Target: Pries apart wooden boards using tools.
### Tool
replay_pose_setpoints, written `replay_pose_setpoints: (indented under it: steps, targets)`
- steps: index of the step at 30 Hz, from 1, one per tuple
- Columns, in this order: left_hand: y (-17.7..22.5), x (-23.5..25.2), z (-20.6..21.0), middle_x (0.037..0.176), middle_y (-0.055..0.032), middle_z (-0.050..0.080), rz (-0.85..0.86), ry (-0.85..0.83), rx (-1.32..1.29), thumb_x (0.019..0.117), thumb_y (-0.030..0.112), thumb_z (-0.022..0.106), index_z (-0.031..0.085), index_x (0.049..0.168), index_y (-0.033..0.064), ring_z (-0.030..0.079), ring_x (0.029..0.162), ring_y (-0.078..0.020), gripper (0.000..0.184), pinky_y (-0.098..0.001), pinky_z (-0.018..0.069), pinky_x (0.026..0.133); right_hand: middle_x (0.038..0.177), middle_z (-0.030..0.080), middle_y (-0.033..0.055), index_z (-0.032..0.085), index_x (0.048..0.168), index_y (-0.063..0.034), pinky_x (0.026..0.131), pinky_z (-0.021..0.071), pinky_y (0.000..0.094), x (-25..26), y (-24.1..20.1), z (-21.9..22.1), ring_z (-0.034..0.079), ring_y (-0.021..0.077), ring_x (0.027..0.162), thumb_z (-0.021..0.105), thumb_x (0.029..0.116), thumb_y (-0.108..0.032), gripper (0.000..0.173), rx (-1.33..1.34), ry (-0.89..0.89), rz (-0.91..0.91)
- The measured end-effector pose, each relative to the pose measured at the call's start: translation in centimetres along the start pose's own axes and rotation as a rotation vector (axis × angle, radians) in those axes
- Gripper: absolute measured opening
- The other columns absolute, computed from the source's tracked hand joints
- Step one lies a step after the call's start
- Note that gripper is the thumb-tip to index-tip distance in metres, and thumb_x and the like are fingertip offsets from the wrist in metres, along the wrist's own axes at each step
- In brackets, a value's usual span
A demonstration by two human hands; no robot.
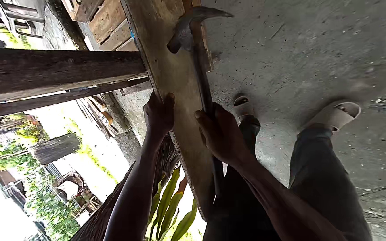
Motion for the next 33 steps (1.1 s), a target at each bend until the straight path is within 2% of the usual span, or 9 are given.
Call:
replay_pose_setpoints:
  steps: [5,9,14,17,20,23,26,28,33]
  targets:
    - [-0.1,0.6,0.3,0.086,-0.0101,0.067,-0.016,0.011,-0.039,0.1017,0.035,0.061,0.063,0.116,0.0051,0.067,0.075,-0.0219,0.033,-0.048,0.0551,0.07,0.054,0.041,-0.0097,0.046,0.091,-0.0158,0.04,0.0497,0.0264,-1.8,-1.7,-2.0,0.046,0.0053,0.041,0.046,0.1064,-0.014,0.016,0.364,0.312,-0.258]
    - [-0.1,0.2,0.1,0.088,-0.0118,0.068,-0.006,0.02,0.014,0.1023,0.038,0.059,0.061,0.119,0.0052,0.068,0.077,-0.0244,0.037,-0.0508,0.0548,0.07,0.058,0.045,-0.0039,0.053,0.094,-0.0064,0.046,0.0459,0.0239,0.2,2.7,2.9,0.048,0.0057,0.045,0.051,0.106,-0.018,0.017,0.063,-0.112,0.067]
    - [0.0,0.1,0.2,0.089,-0.0141,0.066,-0.017,0.007,0.0,0.1023,0.043,0.057,0.057,0.124,0.0065,0.067,0.076,-0.0276,0.042,-0.0526,0.0538,0.066,0.055,0.043,-0.0048,0.047,0.092,-0.0082,0.043,0.0485,0.0255,0.3,2.5,2.1,0.047,0.0064,0.041,0.049,0.1032,-0.013,0.013,0.22,0.04,0.049]
    - [-0.5,-0.1,0.1,0.091,-0.0161,0.066,-0.031,0.014,0.022,0.101,0.044,0.059,0.055,0.125,0.0068,0.067,0.079,-0.0308,0.044,-0.0553,0.053,0.068,0.064,0.048,0.0005,0.055,0.103,-0.0026,0.051,0.0482,0.0259,1.4,3.2,2.7,0.05,0.0085,0.049,0.053,0.1074,-0.019,0.017,-0.085,-0.262,0.162]
    - [-0.3,0.0,0.1,0.083,-0.0147,0.062,-0.047,0.077,0.055,0.0994,0.048,0.062,0.053,0.119,0.0072,0.064,0.068,-0.0304,0.046,-0.0531,0.0519,0.06,0.061,0.048,-0.0011,0.055,0.1,-0.009,0.047,0.046,0.0273,0.6,2.5,-2.0,0.048,0.0094,0.046,0.054,0.1067,-0.026,0.018,-0.125,-0.201,0.124]
    - [0.0,-1.1,-1.3,0.091,-0.015,0.066,-0.007,0.217,0.075,0.0965,0.051,0.067,0.049,0.134,0.0049,0.065,0.075,-0.0326,0.062,-0.0565,0.0531,0.067,0.058,0.044,-0.0064,0.052,0.099,-0.0091,0.042,0.0459,0.0262,-2.4,3.5,-8.7,0.045,0.0065,0.042,0.052,0.1039,-0.024,0.015,-0.007,0.023,0.096]
    - [1.5,-5.2,-3.0,0.099,-0.0152,0.064,0.059,0.307,-0.087,0.1014,0.026,0.057,0.052,0.133,-0.0026,0.063,0.084,-0.0261,0.042,-0.0478,0.0517,0.077,0.056,0.041,-0.0077,0.049,0.097,-0.01,0.039,0.0428,0.023,-5.6,4.6,-16.2,0.041,0.0044,0.039,0.051,0.1044,-0.019,0.012,0.031,0.155,0.196]
    - [3.1,-8.5,-0.3,0.087,-0.0001,0.059,-0.06,0.193,-0.445,0.0989,0.007,0.046,0.057,0.116,0.0023,0.054,0.068,-0.005,0.021,-0.0223,0.0471,0.062,0.053,0.038,-0.007,0.046,0.094,-0.0099,0.038,0.0409,0.0222,-7.9,5.0,-20.4,0.039,0.0045,0.038,0.052,0.1054,-0.016,0.014,0.059,0.226,0.283]
    - [11.5,-18.3,14.3,0.079,0.001,0.058,-0.399,-0.392,-1.051,0.099,-0.006,0.034,0.055,0.113,-0.0021,0.056,0.062,-0.0064,0.025,-0.0229,0.0515,0.061,0.053,0.044,-0.0043,0.046,0.095,-0.0073,0.04,0.0463,0.024,-11.6,4.4,-25.1,0.045,0.007,0.038,0.056,0.103,-0.014,0.014,0.069,0.242,0.29]
Point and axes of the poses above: each hand's wrist, its own x-axis towards the middle knuckle, its own z-axis out of the palm, y = z × x, the point moved 8 cm from there along x, towards the middle knuckle
